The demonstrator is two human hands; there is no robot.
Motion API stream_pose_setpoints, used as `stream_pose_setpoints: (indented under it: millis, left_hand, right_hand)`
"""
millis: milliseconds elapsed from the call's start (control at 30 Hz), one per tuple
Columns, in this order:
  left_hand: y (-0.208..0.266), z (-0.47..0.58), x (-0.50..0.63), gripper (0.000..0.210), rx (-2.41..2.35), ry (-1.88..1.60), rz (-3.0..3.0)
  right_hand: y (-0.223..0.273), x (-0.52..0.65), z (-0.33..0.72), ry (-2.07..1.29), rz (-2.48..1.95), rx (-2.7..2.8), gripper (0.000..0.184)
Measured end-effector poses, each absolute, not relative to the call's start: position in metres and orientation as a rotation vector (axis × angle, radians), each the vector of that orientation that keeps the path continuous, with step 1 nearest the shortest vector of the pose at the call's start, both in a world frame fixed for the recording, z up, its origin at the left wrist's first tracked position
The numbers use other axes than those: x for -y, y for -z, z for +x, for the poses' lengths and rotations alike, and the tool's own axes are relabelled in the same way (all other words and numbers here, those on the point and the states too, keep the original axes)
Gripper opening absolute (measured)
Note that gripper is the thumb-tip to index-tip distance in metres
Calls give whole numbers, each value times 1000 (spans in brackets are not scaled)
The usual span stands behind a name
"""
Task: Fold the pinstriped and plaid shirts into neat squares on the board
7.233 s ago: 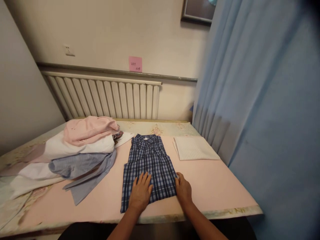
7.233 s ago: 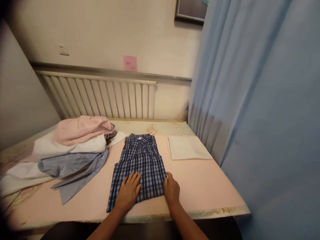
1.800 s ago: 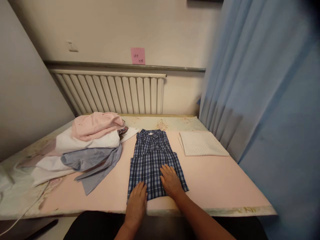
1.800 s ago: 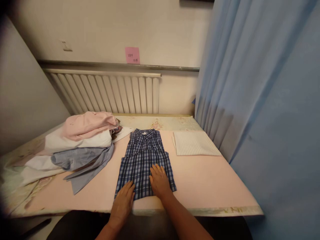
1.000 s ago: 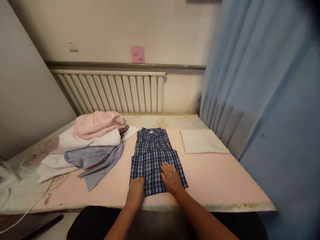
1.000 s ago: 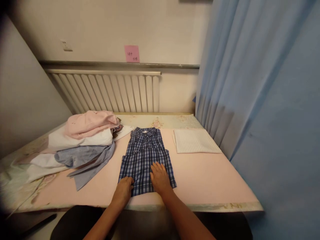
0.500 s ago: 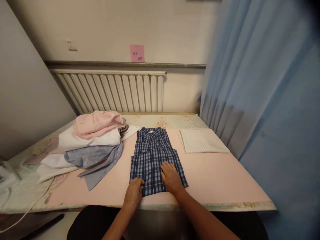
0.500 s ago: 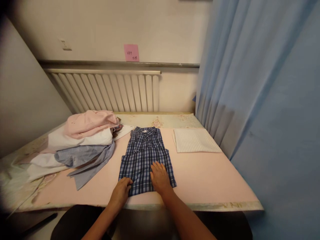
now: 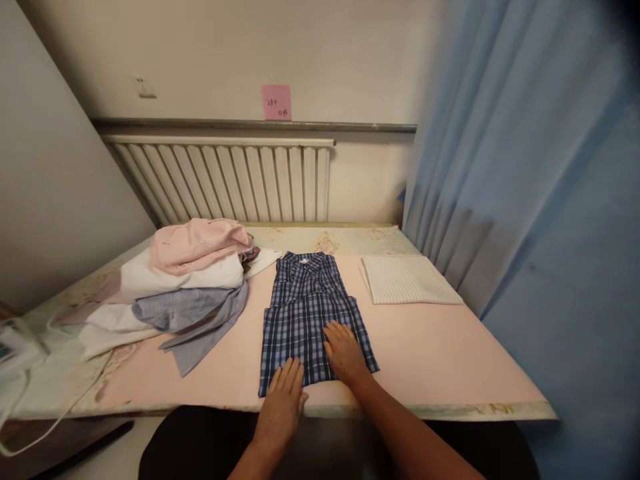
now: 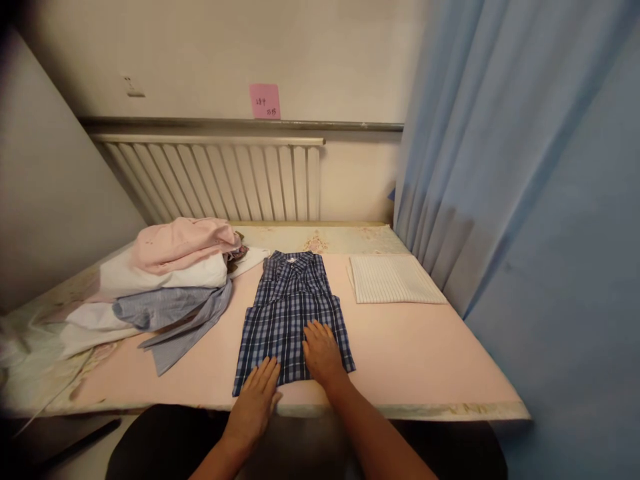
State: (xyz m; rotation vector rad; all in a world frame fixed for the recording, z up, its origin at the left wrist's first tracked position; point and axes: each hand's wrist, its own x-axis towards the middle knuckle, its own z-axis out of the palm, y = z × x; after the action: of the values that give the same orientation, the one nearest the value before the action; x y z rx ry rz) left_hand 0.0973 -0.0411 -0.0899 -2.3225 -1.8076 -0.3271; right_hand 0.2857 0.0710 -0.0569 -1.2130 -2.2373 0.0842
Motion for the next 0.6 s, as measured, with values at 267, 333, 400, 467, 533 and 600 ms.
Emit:
stream_pose_setpoints:
  millis: [267,333,400,467,533,600]
  left_hand:
    - [73,113,27,48,1875,351,-2332]
    - [70,118,24,48,1860,365,-2353]
    - [70,123,22,51,1845,386,-2369]
    - [70,126,21,54,1837,409,-2382]
    - [69,129,19,56,1843,428,-2389]
    - [68,130,17,57,1867,440,-2388]
  right_hand:
    - [60,-72,285,-117,-1225,2234,35]
    - [60,-72,284,-121,-1224,2234,35]
    - [60,-72,284,-117,-1219,2233,35]
    - [59,-72,284,-112,-1220,2230,35]
    - [59,-72,284,-113,-1226,2228,35]
    - [59,-73,284,-116,-1230,2228,35]
